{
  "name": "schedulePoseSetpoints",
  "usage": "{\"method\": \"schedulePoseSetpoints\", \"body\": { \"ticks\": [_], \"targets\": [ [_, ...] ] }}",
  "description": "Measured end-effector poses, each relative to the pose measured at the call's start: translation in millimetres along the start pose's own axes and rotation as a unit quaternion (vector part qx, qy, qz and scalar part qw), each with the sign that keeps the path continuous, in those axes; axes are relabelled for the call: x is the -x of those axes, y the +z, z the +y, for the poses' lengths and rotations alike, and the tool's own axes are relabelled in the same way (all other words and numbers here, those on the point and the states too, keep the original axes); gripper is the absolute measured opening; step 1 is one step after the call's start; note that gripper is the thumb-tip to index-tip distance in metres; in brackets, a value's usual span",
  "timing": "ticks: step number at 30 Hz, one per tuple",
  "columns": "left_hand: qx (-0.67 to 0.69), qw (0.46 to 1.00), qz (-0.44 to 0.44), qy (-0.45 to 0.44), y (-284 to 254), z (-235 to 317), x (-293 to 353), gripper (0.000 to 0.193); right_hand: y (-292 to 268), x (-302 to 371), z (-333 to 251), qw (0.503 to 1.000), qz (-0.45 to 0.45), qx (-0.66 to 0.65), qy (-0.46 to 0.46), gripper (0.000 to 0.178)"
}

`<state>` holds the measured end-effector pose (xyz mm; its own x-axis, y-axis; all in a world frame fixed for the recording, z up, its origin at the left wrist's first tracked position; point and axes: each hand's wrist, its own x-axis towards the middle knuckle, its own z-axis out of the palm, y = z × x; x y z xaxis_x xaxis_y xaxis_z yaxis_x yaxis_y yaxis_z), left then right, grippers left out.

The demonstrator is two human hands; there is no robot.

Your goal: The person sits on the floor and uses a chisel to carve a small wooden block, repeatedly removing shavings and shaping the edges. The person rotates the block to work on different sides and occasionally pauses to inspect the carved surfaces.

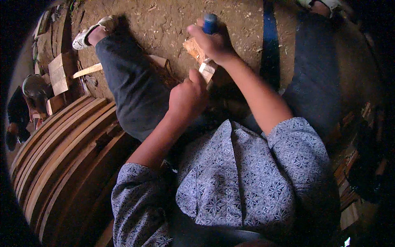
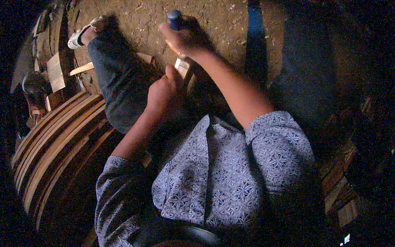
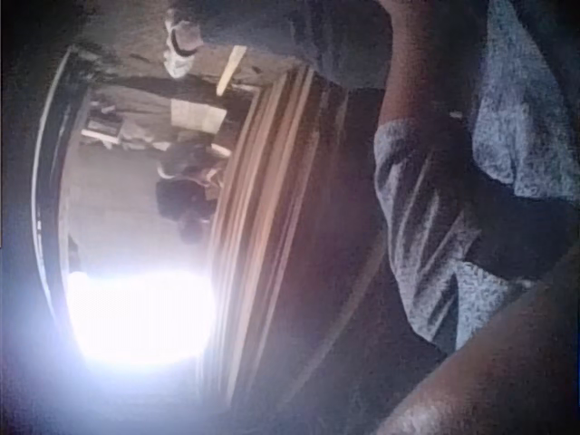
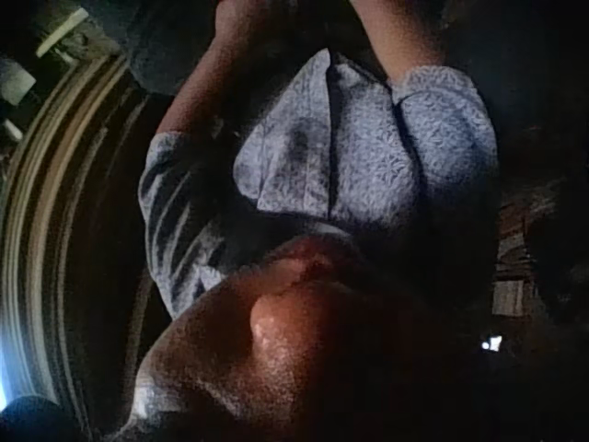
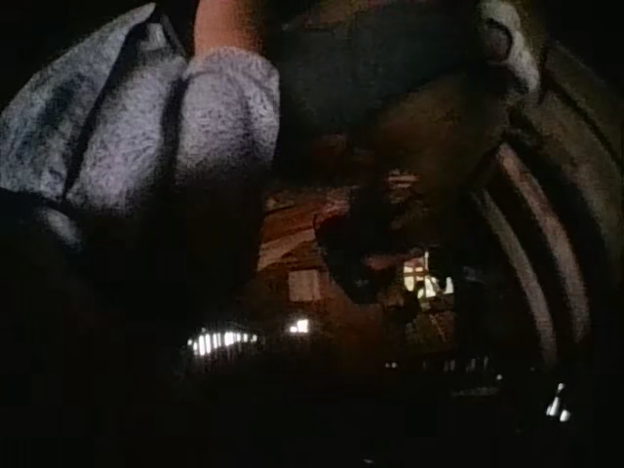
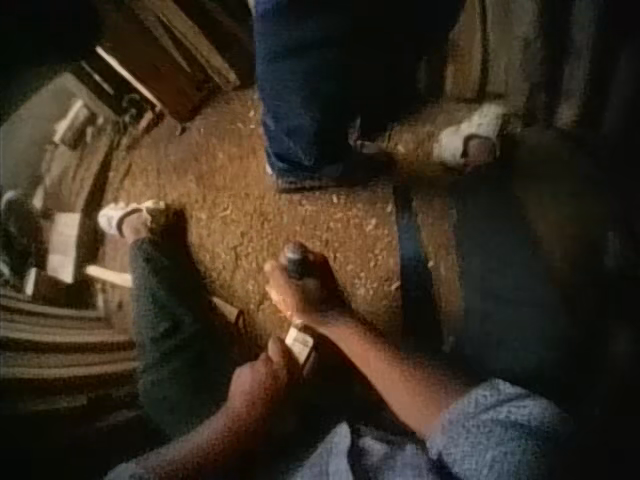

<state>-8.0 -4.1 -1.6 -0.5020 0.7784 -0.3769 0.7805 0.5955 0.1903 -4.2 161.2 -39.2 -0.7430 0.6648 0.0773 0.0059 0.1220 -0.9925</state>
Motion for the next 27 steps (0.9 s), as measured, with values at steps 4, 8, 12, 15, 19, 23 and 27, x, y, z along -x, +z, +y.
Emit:
{"method": "schedulePoseSetpoints", "body": {
  "ticks": [4,8,12,15,19,23,27],
  "targets": [
    [-0.005,1.000,-0.019,-0.004,0.2,-2.0,-2.1,0.026,-4.7,-18.4,-3.2,0.989,0.017,-0.142,0.033,0.029],
    [-0.006,1.000,-0.001,-0.011,0.8,-0.5,3.8,0.025,-24.2,-21.8,-65.2,0.922,-0.111,-0.359,-0.090,0.036],
    [-0.013,1.000,0.007,0.010,-4.4,2.7,-1.3,0.022,-5.3,-1.9,-5.3,0.998,-0.037,0.027,-0.044,0.020],
    [-0.018,1.000,-0.011,0.000,-4.2,1.0,-3.5,0.022,-8.9,-9.5,-6.1,0.988,0.026,-0.151,0.005,0.027],
    [0.006,1.000,-0.011,-0.021,1.3,2.7,4.1,0.023,-40.6,-19.2,-90.8,0.973,0.006,-0.228,-0.039,0.031],
    [0.010,0.999,-0.030,-0.029,-10.3,4.7,-3.1,0.025,-13.5,-5.9,-19.6,0.966,0.008,-0.245,0.081,0.034],
    [0.004,0.999,-0.023,-0.034,-0.4,0.1,-1.9,0.025,-21.9,-10.9,-41.1,0.980,0.071,-0.185,-0.023,0.032]
  ]
}}
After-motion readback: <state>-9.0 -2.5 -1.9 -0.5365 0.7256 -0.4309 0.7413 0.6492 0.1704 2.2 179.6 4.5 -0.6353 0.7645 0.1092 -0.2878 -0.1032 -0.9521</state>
